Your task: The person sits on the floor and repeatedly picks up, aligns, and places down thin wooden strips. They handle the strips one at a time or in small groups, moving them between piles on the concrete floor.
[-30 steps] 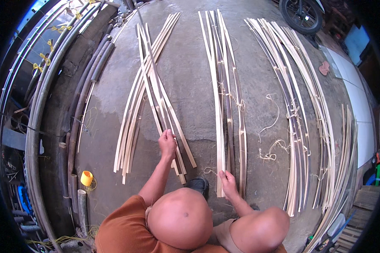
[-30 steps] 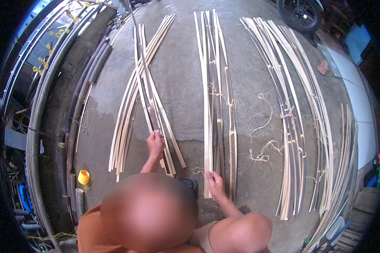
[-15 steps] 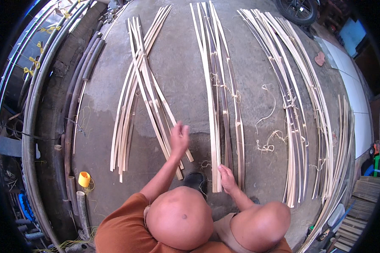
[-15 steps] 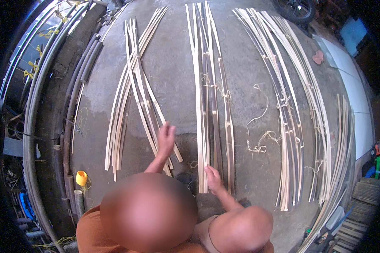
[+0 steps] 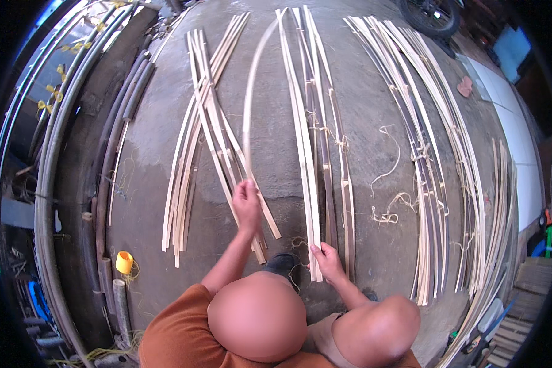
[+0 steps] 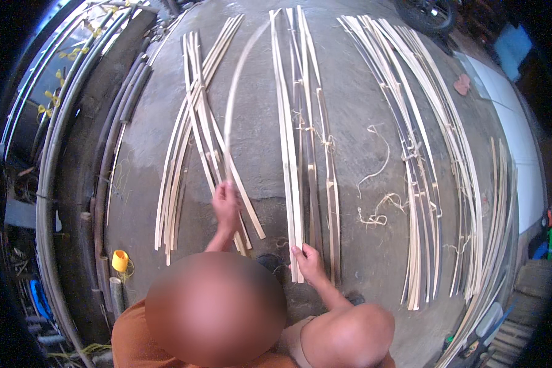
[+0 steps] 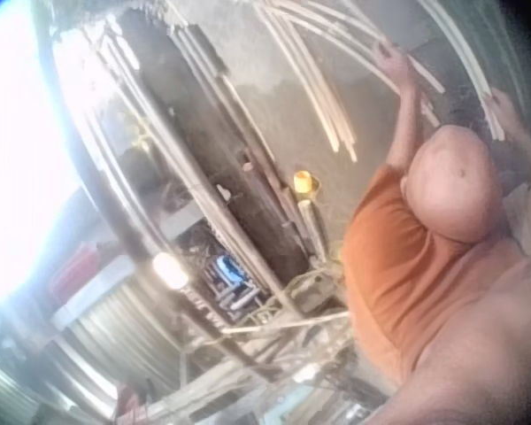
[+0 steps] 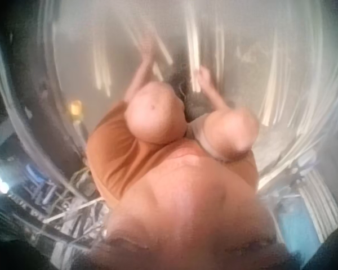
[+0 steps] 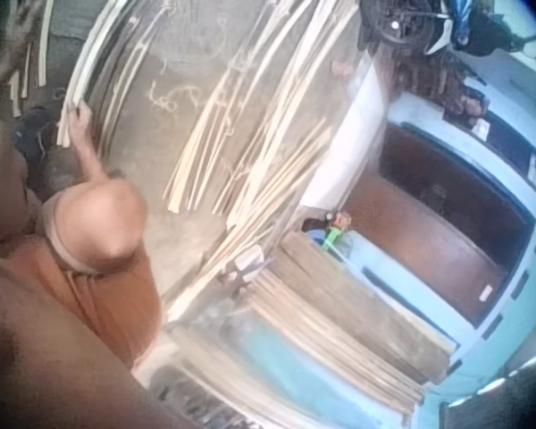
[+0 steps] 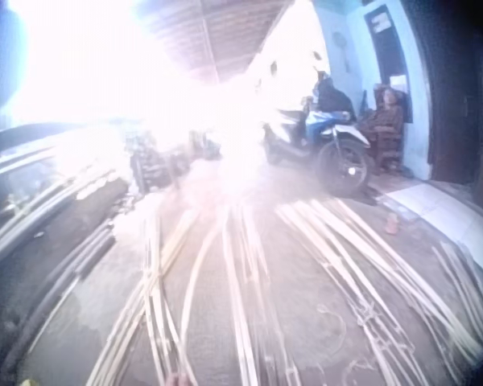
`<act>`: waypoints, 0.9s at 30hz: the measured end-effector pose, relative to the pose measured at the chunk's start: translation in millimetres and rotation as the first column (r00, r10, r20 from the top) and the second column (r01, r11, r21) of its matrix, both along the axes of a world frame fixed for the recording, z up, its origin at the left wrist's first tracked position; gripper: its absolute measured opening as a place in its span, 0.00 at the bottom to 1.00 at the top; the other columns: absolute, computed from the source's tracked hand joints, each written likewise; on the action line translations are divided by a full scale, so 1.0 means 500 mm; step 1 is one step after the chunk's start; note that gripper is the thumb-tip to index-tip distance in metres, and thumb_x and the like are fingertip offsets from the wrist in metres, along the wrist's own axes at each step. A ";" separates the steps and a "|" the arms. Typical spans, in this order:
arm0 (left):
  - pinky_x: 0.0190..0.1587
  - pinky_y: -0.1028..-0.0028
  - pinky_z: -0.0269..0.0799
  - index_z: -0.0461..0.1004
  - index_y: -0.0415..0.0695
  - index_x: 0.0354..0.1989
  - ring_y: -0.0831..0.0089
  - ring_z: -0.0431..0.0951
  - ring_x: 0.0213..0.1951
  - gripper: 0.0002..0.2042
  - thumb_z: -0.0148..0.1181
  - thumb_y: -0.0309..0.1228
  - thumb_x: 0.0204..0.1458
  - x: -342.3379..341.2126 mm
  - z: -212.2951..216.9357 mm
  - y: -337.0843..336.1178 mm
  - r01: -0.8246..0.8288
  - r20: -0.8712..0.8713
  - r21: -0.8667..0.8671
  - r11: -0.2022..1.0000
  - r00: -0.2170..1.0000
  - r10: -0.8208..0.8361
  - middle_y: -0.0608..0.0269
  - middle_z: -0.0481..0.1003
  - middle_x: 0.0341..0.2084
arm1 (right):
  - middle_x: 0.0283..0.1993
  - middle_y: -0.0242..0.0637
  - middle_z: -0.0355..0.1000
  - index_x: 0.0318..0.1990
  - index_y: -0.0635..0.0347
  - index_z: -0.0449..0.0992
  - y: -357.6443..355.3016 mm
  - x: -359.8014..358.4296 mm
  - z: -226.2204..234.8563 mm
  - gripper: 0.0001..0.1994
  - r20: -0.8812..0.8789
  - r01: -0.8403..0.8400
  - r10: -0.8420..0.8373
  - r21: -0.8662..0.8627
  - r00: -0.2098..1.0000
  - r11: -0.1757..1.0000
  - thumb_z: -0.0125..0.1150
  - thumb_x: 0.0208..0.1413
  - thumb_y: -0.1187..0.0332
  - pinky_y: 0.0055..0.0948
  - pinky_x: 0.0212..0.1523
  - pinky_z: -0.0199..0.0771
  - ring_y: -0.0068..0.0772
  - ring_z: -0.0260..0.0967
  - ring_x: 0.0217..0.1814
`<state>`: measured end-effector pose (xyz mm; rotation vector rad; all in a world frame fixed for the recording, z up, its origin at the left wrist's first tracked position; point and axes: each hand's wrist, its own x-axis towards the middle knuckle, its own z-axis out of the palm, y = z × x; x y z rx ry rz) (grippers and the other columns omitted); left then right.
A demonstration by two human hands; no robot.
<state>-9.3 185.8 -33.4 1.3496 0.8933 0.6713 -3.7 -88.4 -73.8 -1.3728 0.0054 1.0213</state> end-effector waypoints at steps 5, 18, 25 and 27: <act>0.33 0.68 0.69 0.76 0.39 0.42 0.69 0.73 0.28 0.14 0.53 0.38 0.62 -0.093 0.023 0.237 0.128 -0.345 0.601 0.789 0.932 0.111 0.60 0.73 0.23 | 0.28 0.27 0.67 0.38 0.61 0.72 -0.008 0.003 -0.001 0.11 -0.002 0.040 -0.040 -0.031 0.999 0.999 0.55 0.64 0.61 0.25 0.25 0.77 0.20 0.69 0.23; 0.45 0.54 0.70 0.71 0.37 0.53 0.45 0.74 0.42 0.23 0.57 0.42 0.56 -0.414 -0.128 0.584 0.500 -0.722 0.691 0.522 0.443 0.532 0.39 0.73 0.38 | 0.28 0.29 0.69 0.40 0.59 0.72 -0.013 0.009 -0.007 0.11 -0.064 0.015 -0.016 -0.022 0.998 1.000 0.55 0.64 0.60 0.26 0.24 0.77 0.23 0.72 0.25; 0.45 0.68 0.72 0.62 0.36 0.62 0.66 0.76 0.45 0.28 0.56 0.43 0.60 -0.068 -0.072 0.135 0.495 -0.364 0.079 0.865 0.822 -0.437 0.50 0.76 0.44 | 0.35 0.36 0.74 0.43 0.58 0.70 0.014 0.009 0.031 0.11 -0.193 -0.076 0.088 0.070 0.977 0.995 0.53 0.65 0.59 0.27 0.29 0.78 0.27 0.76 0.29; 0.42 0.71 0.72 0.53 0.41 0.68 0.73 0.77 0.39 0.32 0.54 0.45 0.61 0.017 -0.013 -0.019 0.527 -0.134 -0.453 0.719 0.757 -0.639 0.56 0.76 0.43 | 0.37 0.37 0.74 0.44 0.58 0.69 0.004 0.011 0.034 0.12 -0.217 -0.074 0.091 0.086 0.972 0.993 0.53 0.65 0.58 0.27 0.30 0.78 0.29 0.77 0.30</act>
